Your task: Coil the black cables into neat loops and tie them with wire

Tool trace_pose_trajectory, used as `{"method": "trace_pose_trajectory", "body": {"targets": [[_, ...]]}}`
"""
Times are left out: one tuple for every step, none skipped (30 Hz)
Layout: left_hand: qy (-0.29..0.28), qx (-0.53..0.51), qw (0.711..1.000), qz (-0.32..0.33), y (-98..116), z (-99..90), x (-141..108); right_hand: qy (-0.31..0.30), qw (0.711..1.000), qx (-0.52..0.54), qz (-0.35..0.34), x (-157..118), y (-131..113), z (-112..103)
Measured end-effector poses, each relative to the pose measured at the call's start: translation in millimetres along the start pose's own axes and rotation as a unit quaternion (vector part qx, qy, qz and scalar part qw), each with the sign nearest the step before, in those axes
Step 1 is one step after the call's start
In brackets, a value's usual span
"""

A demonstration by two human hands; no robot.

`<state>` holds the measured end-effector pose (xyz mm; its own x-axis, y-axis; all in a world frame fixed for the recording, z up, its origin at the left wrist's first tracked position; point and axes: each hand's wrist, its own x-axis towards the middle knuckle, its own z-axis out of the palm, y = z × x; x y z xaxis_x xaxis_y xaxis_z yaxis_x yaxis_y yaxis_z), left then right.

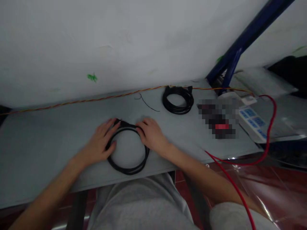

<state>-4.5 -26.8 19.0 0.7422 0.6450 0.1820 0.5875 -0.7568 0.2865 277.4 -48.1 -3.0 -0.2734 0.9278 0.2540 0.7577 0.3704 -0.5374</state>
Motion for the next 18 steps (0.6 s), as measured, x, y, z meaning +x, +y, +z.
{"method": "trace_pose_trajectory", "body": {"targets": [[-0.024, -0.004, 1.000, 0.013, -1.8, -2.0, 2.7, -0.007, 1.000, 0.001, -0.009, 4.0, 1.5, -2.1], [-0.042, -0.006, 0.999, 0.020, -3.3, -3.9, 4.9, -0.016, 1.000, 0.002, -0.017, 9.2, 3.2, -4.7], [-0.053, -0.007, 0.998, 0.022, -4.7, -5.6, 6.6, -0.030, 0.999, 0.002, -0.025, 16.0, 5.1, -7.7], [-0.060, -0.010, 0.998, 0.022, -6.1, -7.4, 8.0, -0.049, 0.998, 0.002, -0.034, 24.3, 7.1, -10.8], [-0.061, -0.015, 0.998, 0.019, -7.4, -9.2, 9.4, -0.068, 0.997, 0.005, -0.043, 33.8, 9.1, -13.6], [-0.057, -0.024, 0.998, 0.016, -8.8, -10.9, 10.9, -0.087, 0.995, 0.012, -0.051, 44.3, 11.2, -16.0], [-0.050, -0.035, 0.998, 0.012, -10.3, -12.5, 12.9, -0.100, 0.993, 0.024, -0.062, 55.4, 13.2, -17.5], [-0.039, -0.047, 0.998, 0.008, -11.8, -13.7, 15.4, -0.103, 0.991, 0.040, -0.071, 66.4, 15.0, -17.9], [-0.028, -0.058, 0.998, 0.004, -13.3, -14.5, 18.6, -0.103, 0.990, 0.057, -0.083, 76.9, 16.5, -17.1], [-0.011, -0.067, 0.998, -0.001, -14.7, -14.8, 22.4, -0.107, 0.987, 0.071, -0.100, 86.4, 17.5, -15.1], [0.012, -0.071, 0.997, -0.012, -16.1, -14.5, 26.9, -0.111, 0.983, 0.082, -0.118, 94.6, 18.0, -12.1], [0.038, -0.066, 0.997, -0.026, -17.5, -13.8, 31.9, -0.120, 0.979, 0.090, -0.139, 101.2, 17.9, -8.4], [0.060, -0.053, 0.996, -0.039, -18.9, -12.9, 37.3, -0.131, 0.974, 0.093, -0.159, 106.3, 17.4, -4.3], [0.071, -0.032, 0.996, -0.048, -20.4, -12.1, 42.9, -0.142, 0.969, 0.093, -0.177, 109.9, 16.6, -0.3], [0.068, -0.009, 0.996, -0.052, -21.9, -11.6, 48.6, -0.151, 0.966, 0.091, -0.189, 112.3, 15.5, 3.4], [0.053, 0.012, 0.997, -0.049, -23.4, -11.5, 54.0, -0.157, 0.964, 0.086, -0.195, 113.7, 14.4, 6.3], [0.030, 0.026, 0.998, -0.041, -25.0, -11.8, 59.1, -0.160, 0.964, 0.082, -0.196, 114.4, 13.3, 8.4], [0.008, 0.032, 0.999, -0.031, -26.5, -12.7, 63.6, -0.162, 0.964, 0.080, -0.193, 114.6, 12.4, 9.6]]}}
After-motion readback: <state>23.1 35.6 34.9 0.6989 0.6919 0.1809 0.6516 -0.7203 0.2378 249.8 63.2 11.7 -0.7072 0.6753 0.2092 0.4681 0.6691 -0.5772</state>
